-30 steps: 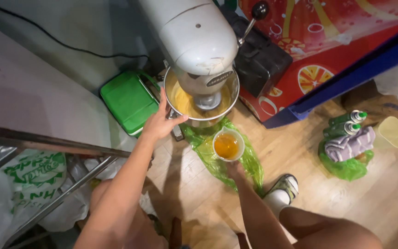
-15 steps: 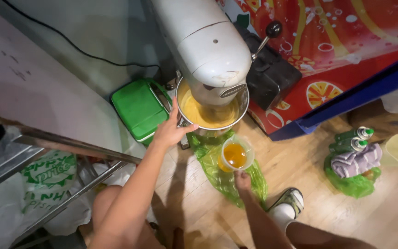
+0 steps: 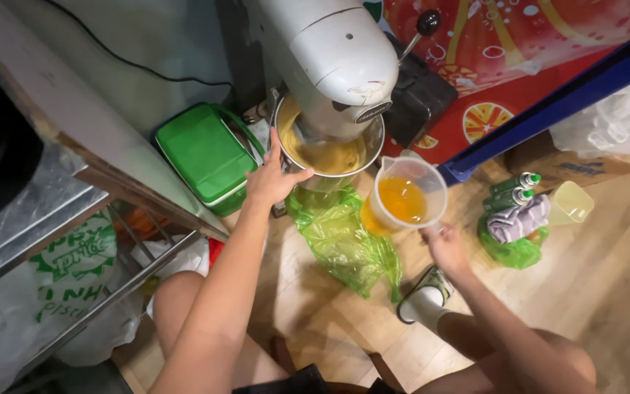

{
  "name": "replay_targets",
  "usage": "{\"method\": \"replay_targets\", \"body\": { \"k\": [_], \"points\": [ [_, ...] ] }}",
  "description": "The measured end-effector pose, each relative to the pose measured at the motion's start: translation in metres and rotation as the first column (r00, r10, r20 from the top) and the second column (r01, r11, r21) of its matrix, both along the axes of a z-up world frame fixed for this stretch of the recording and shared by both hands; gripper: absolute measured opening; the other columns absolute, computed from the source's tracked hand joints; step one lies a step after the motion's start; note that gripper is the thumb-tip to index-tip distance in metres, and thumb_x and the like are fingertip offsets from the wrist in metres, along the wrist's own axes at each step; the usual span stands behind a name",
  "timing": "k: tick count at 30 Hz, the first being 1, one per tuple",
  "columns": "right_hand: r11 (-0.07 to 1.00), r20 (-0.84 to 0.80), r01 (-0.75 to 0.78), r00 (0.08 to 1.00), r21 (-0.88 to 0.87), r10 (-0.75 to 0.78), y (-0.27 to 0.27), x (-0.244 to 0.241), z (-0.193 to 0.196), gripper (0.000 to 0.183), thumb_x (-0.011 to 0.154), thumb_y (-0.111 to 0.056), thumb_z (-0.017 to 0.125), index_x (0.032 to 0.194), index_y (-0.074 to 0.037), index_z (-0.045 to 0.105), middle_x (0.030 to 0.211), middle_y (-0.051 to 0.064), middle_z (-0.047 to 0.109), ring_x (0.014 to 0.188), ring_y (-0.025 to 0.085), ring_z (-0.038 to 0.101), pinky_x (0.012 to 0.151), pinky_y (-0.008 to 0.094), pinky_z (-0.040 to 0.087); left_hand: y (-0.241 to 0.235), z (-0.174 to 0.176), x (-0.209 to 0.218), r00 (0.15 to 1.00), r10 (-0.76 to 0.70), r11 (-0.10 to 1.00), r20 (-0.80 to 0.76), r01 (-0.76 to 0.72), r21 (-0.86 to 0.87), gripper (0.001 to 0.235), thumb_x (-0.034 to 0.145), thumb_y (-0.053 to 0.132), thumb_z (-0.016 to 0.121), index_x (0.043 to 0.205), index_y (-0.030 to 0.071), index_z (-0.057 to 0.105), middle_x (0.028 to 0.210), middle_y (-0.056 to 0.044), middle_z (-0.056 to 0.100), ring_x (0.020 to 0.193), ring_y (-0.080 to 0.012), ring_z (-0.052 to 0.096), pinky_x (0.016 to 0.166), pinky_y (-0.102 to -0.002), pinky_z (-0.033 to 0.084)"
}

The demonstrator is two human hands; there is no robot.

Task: The person pours a liquid from a measuring cup into a stand mixer bowl while the mixer is running to prepare dough.

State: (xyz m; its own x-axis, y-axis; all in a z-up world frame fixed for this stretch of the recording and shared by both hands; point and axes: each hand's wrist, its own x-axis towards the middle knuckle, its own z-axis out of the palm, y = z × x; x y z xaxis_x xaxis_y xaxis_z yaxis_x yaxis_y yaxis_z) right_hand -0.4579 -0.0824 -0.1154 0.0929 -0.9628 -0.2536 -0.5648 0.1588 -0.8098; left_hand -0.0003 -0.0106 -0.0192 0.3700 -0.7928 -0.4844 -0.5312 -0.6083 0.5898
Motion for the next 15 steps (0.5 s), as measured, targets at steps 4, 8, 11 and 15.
{"method": "replay_targets", "body": {
  "k": [4,8,11,15],
  "points": [
    [0.999,-0.27,-0.013,0.962,0.045,0.025,-0.027,0.005,0.065,0.035,0.093,-0.046,0.084,0.091,-0.011,0.091,0.088,0.014,0.084,0.099,0.035,0.081,0.099,0.051,0.057,0.001,0.003,0.0,1.0,-0.004,1.0,-0.012,0.004,-0.012,0.136,0.094,0.088,0.072,0.186,0.044,-0.018,0.192,-0.022,0.033,0.172,-0.0429,0.043,0.142,-0.071,0.009],
    [0.997,-0.41,0.016,0.912,0.074,0.016,-0.04,0.021,0.119,0.04,0.086,-0.058,0.085,0.085,-0.018,0.091,0.088,0.013,0.085,0.102,0.039,0.083,0.097,0.051,0.058,0.002,0.009,0.0,1.0,-0.01,1.0,-0.024,0.01,-0.003,0.135,0.095,0.087,0.072,0.185,0.046,-0.021,0.192,-0.021,0.033,0.173,-0.0413,0.04,0.142,-0.071,0.008],
    [0.995,-0.484,-0.001,0.874,0.103,0.051,-0.051,0.027,0.138,0.046,0.082,-0.068,0.086,0.086,-0.022,0.092,0.09,0.011,0.087,0.105,0.039,0.084,0.096,0.05,0.06,0.001,0.004,-0.001,1.0,-0.004,1.0,-0.023,0.004,-0.015,0.136,0.095,0.086,0.071,0.185,0.044,-0.02,0.191,-0.016,0.037,0.174,-0.0377,0.041,0.141,-0.072,0.01],
    [0.989,-0.489,-0.016,0.868,0.144,0.086,-0.045,0.05,0.177,0.047,0.081,-0.058,0.086,0.089,-0.012,0.09,0.097,0.021,0.085,0.114,0.044,0.079,0.104,0.056,0.056,-0.003,-0.003,-0.001,1.0,0.011,1.0,-0.027,-0.011,-0.014,0.138,0.093,0.089,0.073,0.183,0.049,-0.023,0.192,-0.016,0.036,0.172,-0.0377,0.044,0.142,-0.07,0.012]
  ]
}}
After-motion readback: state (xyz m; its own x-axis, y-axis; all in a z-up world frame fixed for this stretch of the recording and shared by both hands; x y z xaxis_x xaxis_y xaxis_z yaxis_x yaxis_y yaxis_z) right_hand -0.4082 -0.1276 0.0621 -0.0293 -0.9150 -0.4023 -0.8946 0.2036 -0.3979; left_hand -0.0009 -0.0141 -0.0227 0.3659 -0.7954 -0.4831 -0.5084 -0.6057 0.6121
